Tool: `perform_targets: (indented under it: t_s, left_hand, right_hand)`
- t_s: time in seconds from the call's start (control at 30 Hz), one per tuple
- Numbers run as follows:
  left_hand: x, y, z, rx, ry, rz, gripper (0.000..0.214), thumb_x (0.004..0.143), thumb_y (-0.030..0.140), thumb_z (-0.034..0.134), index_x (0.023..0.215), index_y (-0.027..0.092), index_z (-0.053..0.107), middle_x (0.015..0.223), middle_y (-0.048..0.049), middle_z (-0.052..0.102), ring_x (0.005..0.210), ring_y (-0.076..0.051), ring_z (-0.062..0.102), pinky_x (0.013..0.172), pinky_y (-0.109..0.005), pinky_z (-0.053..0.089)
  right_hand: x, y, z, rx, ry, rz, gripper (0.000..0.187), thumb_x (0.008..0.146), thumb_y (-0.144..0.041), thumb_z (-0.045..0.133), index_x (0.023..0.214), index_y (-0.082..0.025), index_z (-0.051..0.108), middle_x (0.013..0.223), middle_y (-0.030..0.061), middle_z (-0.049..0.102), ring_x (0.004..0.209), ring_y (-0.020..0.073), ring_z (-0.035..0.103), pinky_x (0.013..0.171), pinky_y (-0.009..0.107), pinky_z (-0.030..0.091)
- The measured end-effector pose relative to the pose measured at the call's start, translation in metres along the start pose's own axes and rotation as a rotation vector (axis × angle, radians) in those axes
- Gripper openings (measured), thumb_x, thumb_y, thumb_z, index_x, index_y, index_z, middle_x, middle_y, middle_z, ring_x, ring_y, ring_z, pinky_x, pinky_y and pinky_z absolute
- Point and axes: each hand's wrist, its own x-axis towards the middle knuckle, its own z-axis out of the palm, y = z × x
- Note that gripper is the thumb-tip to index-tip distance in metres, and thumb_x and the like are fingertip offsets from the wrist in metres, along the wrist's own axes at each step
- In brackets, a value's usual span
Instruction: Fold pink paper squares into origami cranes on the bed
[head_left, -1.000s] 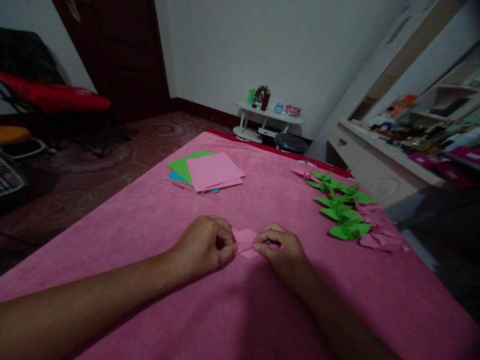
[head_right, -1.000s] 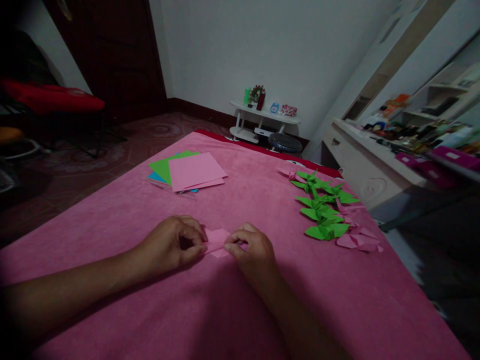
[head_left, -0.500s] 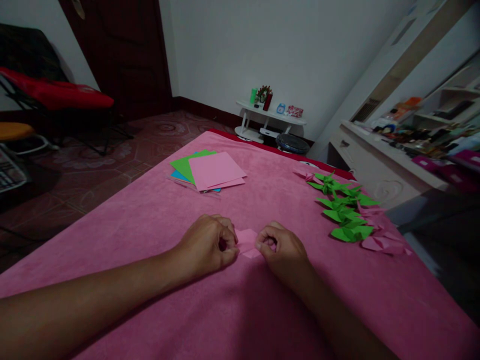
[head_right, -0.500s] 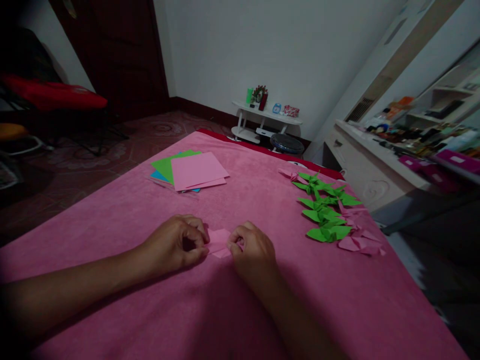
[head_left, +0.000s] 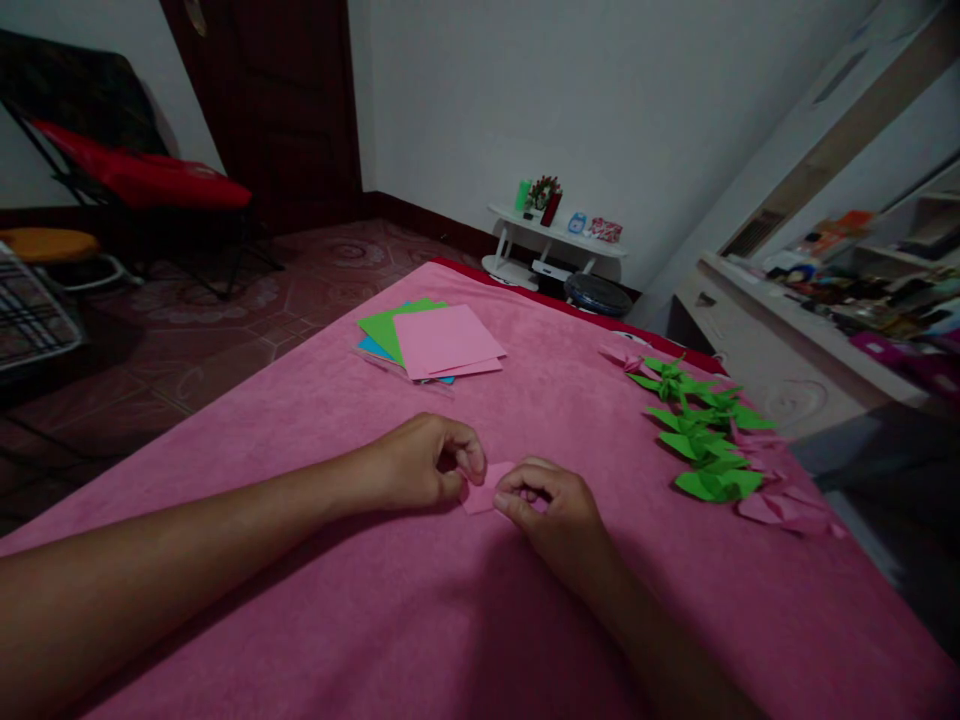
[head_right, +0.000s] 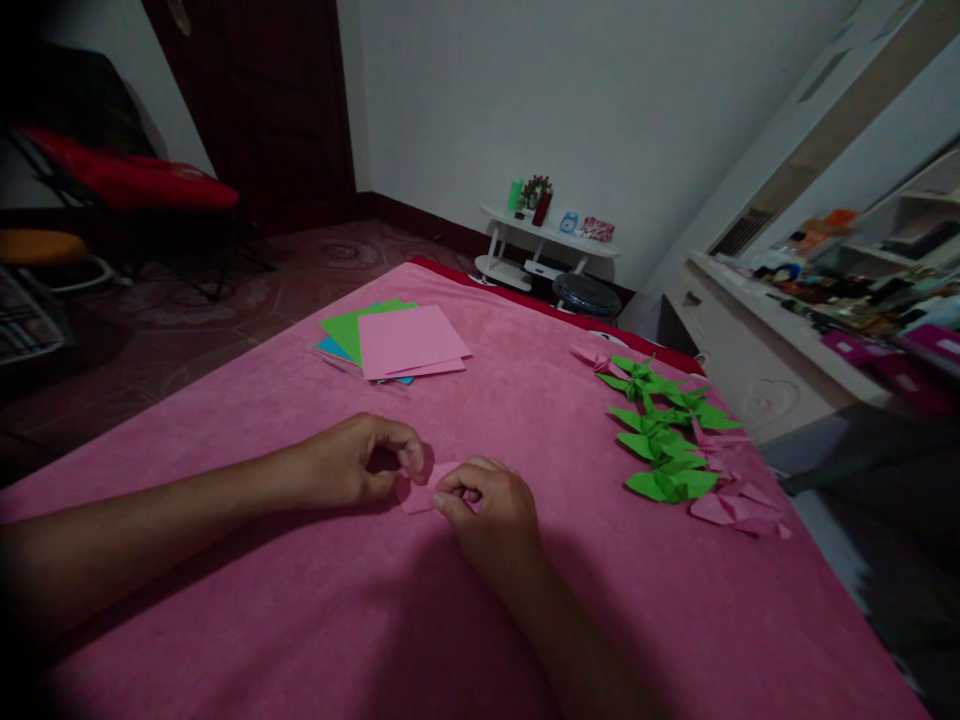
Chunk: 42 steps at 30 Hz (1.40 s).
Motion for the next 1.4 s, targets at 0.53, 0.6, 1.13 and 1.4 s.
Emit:
perform_targets:
  t_s: [0.53,0.6,1.13,1.4]
  left_hand:
    - [0.005,-0.008,-0.004,-0.095,0.004,0.013,0.022,0.063,0.004,0.054,0.084,0.012,0.056,0.083,-0.0069,0.071,0.072,-0.014,0.066,0.063,-0.023,0.049]
    - [0.005,-0.008,-0.004,-0.087,0.007,0.016,0.022,0.063,0.006,0.057,0.084,0.012,0.056,0.083,-0.0066,0.071,0.073,-0.015,0.066,0.064,-0.024,0.049]
    - [0.004,-0.008,-0.003,-0.017,0.044,0.012,0.024,0.059,0.002,0.06,0.08,0.014,0.056,0.081,-0.0039,0.072,0.071,-0.015,0.066,0.064,-0.023,0.047]
    - [0.005,-0.008,-0.003,-0.024,0.033,0.016,0.024,0.06,0.001,0.059,0.079,0.014,0.055,0.081,-0.0044,0.072,0.072,-0.015,0.067,0.063,-0.023,0.047]
  right_hand:
    - [0.001,-0.007,-0.002,0.025,-0.04,-0.001,0.014,0.073,-0.022,0.06,0.06,-0.02,0.065,0.065,-0.0006,0.057,0.063,0.0126,0.052,0.059,0.023,0.036]
    - [0.001,-0.005,0.0,-0.004,-0.02,0.01,0.014,0.073,-0.022,0.06,0.059,-0.02,0.064,0.063,-0.0011,0.056,0.061,0.0123,0.05,0.058,0.023,0.036]
    - [0.003,0.0,0.003,0.022,0.005,-0.013,0.011,0.074,-0.02,0.062,0.066,-0.022,0.069,0.064,-0.0011,0.061,0.065,0.014,0.054,0.06,0.024,0.037]
    - [0.004,0.003,0.009,-0.055,0.052,0.026,0.007,0.071,-0.02,0.065,0.064,-0.021,0.064,0.063,-0.0029,0.062,0.061,0.0128,0.052,0.06,0.025,0.035]
